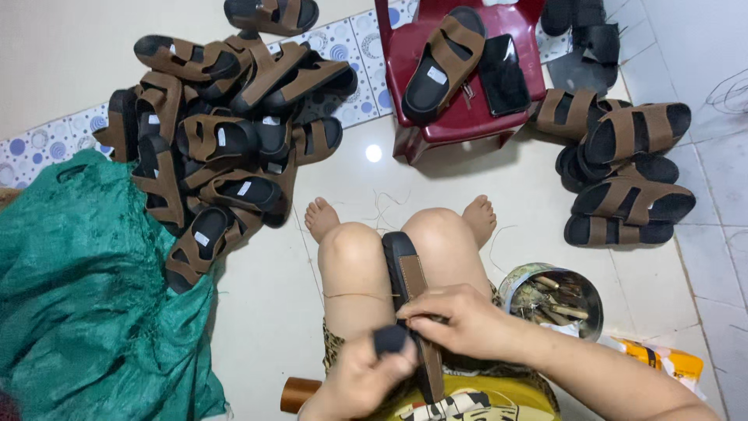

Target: The person sits on the floor and sews a brown sandal using a needle and thread. They repeatedly push the needle through the sole and pull the thread to stitch the sandal together.

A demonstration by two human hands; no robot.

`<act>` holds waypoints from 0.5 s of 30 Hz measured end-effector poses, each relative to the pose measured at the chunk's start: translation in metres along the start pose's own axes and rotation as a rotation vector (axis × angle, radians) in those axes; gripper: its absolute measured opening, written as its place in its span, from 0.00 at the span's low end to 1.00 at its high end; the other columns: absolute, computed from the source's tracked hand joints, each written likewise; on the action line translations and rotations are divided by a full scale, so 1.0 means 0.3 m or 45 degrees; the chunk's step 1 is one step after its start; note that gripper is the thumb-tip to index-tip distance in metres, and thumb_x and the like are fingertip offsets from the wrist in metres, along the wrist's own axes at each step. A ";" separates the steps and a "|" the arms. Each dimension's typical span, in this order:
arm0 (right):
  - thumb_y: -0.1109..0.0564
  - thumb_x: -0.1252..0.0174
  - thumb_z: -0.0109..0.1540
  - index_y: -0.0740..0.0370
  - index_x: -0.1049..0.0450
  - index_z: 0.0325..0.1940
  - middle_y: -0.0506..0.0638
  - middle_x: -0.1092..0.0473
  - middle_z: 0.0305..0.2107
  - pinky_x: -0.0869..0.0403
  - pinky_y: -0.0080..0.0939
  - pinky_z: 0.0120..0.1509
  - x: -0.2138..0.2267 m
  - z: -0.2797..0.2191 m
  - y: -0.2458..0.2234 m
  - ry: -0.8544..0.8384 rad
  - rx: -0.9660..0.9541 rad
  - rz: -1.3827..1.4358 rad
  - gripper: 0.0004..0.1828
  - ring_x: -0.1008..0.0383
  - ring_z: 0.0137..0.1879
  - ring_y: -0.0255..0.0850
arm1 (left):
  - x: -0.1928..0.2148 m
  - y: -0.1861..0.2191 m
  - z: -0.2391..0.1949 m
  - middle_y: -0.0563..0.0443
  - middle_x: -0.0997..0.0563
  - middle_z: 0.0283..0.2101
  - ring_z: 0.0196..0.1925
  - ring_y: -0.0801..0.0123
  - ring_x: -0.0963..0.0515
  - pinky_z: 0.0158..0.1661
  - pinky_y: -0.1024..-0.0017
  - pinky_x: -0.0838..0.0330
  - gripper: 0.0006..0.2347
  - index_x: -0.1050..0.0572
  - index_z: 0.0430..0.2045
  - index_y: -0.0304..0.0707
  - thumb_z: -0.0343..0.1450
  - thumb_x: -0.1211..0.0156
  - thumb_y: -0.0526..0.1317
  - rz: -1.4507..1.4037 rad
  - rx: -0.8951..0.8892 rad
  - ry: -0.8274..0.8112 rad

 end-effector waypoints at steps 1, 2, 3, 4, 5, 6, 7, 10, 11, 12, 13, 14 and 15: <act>0.56 0.39 0.64 0.56 0.19 0.49 0.47 0.18 0.41 0.22 0.37 0.54 -0.008 0.007 0.005 -0.007 -0.002 0.006 0.10 0.16 0.45 0.38 | -0.012 0.022 0.026 0.58 0.30 0.28 0.29 0.74 0.34 0.34 0.76 0.38 0.14 0.28 0.28 0.40 0.77 0.46 0.50 -0.004 0.006 0.007; 0.57 0.40 0.64 0.59 0.22 0.41 0.48 0.23 0.34 0.24 0.41 0.45 0.025 0.016 -0.023 0.206 0.175 -0.257 0.04 0.22 0.38 0.42 | 0.031 0.086 0.051 0.55 0.33 0.23 0.25 0.69 0.35 0.31 0.71 0.39 0.14 0.32 0.23 0.38 0.78 0.49 0.46 -0.085 -0.227 0.272; 0.58 0.40 0.65 0.61 0.25 0.33 0.49 0.28 0.26 0.26 0.44 0.36 0.048 0.015 -0.059 0.417 0.358 -0.521 0.07 0.27 0.31 0.45 | 0.072 0.146 0.058 0.51 0.36 0.18 0.21 0.65 0.36 0.28 0.67 0.40 0.16 0.35 0.19 0.37 0.78 0.52 0.42 -0.167 -0.464 0.534; 0.58 0.40 0.65 0.61 0.25 0.33 0.49 0.28 0.26 0.26 0.44 0.36 0.101 0.012 0.120 0.416 0.363 -0.526 0.07 0.27 0.31 0.45 | 0.093 0.096 0.051 0.51 0.36 0.18 0.21 0.65 0.36 0.28 0.67 0.40 0.16 0.35 0.19 0.37 0.78 0.52 0.42 -0.168 -0.472 0.534; 0.57 0.41 0.64 0.54 0.24 0.42 0.46 0.26 0.33 0.26 0.44 0.40 0.180 -0.025 0.318 0.577 0.159 -0.802 0.04 0.25 0.37 0.43 | 0.128 0.002 0.051 0.49 0.26 0.28 0.23 0.70 0.28 0.25 0.74 0.35 0.08 0.32 0.39 0.37 0.76 0.48 0.43 -0.048 -0.199 0.631; 0.56 0.42 0.63 0.46 0.23 0.52 0.43 0.25 0.39 0.26 0.44 0.45 0.254 -0.106 0.507 0.730 -0.054 -1.076 0.13 0.23 0.43 0.41 | 0.162 -0.094 0.040 0.48 0.16 0.39 0.25 0.75 0.19 0.22 0.80 0.29 0.19 0.29 0.59 0.37 0.74 0.45 0.44 0.068 0.078 0.723; 0.56 0.42 0.63 0.46 0.23 0.52 0.43 0.25 0.39 0.26 0.44 0.45 0.378 -0.106 0.502 0.724 -0.049 -1.081 0.13 0.23 0.43 0.41 | 0.176 -0.128 0.018 0.48 0.16 0.39 0.25 0.75 0.19 0.22 0.80 0.29 0.19 0.29 0.59 0.37 0.74 0.45 0.44 0.062 0.073 0.727; 0.53 0.41 0.73 0.60 0.18 0.49 0.54 0.22 0.42 0.29 0.47 0.53 0.690 -0.190 0.542 0.897 -0.431 -0.921 0.10 0.24 0.45 0.47 | 0.200 -0.270 -0.065 0.51 0.24 0.18 0.24 0.68 0.27 0.30 0.65 0.33 0.21 0.26 0.16 0.38 0.73 0.43 0.56 0.830 0.654 0.553; 0.54 0.43 0.71 0.60 0.18 0.54 0.57 0.22 0.46 0.31 0.50 0.59 0.721 -0.231 0.552 0.884 -0.547 -0.967 0.13 0.25 0.53 0.50 | 0.190 -0.299 -0.083 0.46 0.21 0.21 0.26 0.61 0.25 0.32 0.62 0.33 0.23 0.27 0.16 0.39 0.74 0.44 0.58 0.922 0.758 0.378; 0.54 0.46 0.69 0.59 0.19 0.59 0.59 0.23 0.50 0.33 0.52 0.66 0.760 -0.264 0.565 0.860 -0.654 -1.012 0.18 0.26 0.60 0.54 | 0.174 -0.329 -0.104 0.42 0.19 0.24 0.28 0.54 0.22 0.34 0.60 0.34 0.24 0.28 0.16 0.39 0.75 0.44 0.60 1.004 0.859 0.210; 0.54 0.46 0.69 0.59 0.19 0.59 0.59 0.23 0.50 0.33 0.52 0.66 0.703 -0.241 0.490 0.846 -0.642 -1.016 0.18 0.26 0.60 0.54 | 0.180 -0.304 -0.087 0.42 0.19 0.24 0.28 0.54 0.22 0.34 0.60 0.34 0.24 0.28 0.16 0.39 0.75 0.44 0.60 0.992 0.860 0.225; 0.59 0.42 0.67 0.63 0.21 0.57 0.59 0.25 0.51 0.32 0.51 0.66 0.608 -0.226 0.391 0.814 -0.429 -0.903 0.15 0.27 0.59 0.53 | 0.128 -0.284 -0.078 0.48 0.25 0.17 0.20 0.68 0.28 0.27 0.72 0.36 0.18 0.23 0.31 0.36 0.76 0.45 0.54 0.394 0.750 0.083; 0.63 0.39 0.66 0.66 0.23 0.56 0.59 0.27 0.51 0.31 0.50 0.67 0.517 -0.216 0.287 0.783 -0.219 -0.785 0.14 0.28 0.58 0.53 | 0.078 -0.238 -0.068 0.55 0.32 0.09 0.11 0.81 0.35 0.20 0.83 0.38 0.17 0.18 0.47 0.33 0.77 0.46 0.48 -0.206 0.616 -0.049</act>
Point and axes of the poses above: each hand's wrist, its own z-axis towards the middle knuckle, its own x-axis out of the back of the hand, y = z × x, the point moved 7 cm from there along z, towards the middle knuckle
